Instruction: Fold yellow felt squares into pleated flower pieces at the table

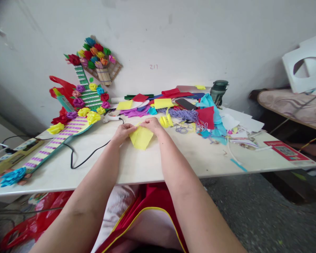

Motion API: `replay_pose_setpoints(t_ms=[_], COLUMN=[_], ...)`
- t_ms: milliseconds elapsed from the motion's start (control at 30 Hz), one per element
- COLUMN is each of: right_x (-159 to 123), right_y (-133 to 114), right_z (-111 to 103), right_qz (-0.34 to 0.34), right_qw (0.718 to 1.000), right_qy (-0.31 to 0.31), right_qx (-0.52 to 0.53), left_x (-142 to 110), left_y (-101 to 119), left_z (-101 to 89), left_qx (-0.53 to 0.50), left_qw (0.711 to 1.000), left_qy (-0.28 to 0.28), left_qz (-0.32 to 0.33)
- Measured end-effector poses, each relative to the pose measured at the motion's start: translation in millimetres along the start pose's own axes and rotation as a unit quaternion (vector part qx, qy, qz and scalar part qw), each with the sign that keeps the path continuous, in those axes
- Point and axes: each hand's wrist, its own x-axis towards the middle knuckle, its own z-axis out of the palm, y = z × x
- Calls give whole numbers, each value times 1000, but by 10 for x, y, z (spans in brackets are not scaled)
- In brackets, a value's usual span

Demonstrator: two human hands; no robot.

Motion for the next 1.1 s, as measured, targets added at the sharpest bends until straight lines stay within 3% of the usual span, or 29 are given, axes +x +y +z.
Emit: replay_pose_setpoints(t_ms=[167,300,400,533,800,967,1100], right_x=[1,10,1,6,21,-20,-16], right_y=[12,-14,-50,-31,21,-15,-9], right_z=[2,-9,-31,-25,37,41,41], right_qz=[-4,-16,23,79,72,87,84], right_qw=[999,999,995,992,993,995,995], right_qy=[-27,41,70,37,28,-21,-26], right_qx=[-24,0,62,90,85,51,53], left_x=[-13,6,42,86,79,80,83], left_y=[7,15,-4,-52,-80,-76,-56], left_z=[10,13,11,6,-38,-43,-23], left_qx=[33,-10,-37,-57,38,87,88], left_qw=[999,999,996,992,998,993,991], left_qy=[-16,22,65,80,27,62,81], left_qz=[26,38,56,77,36,49,64])
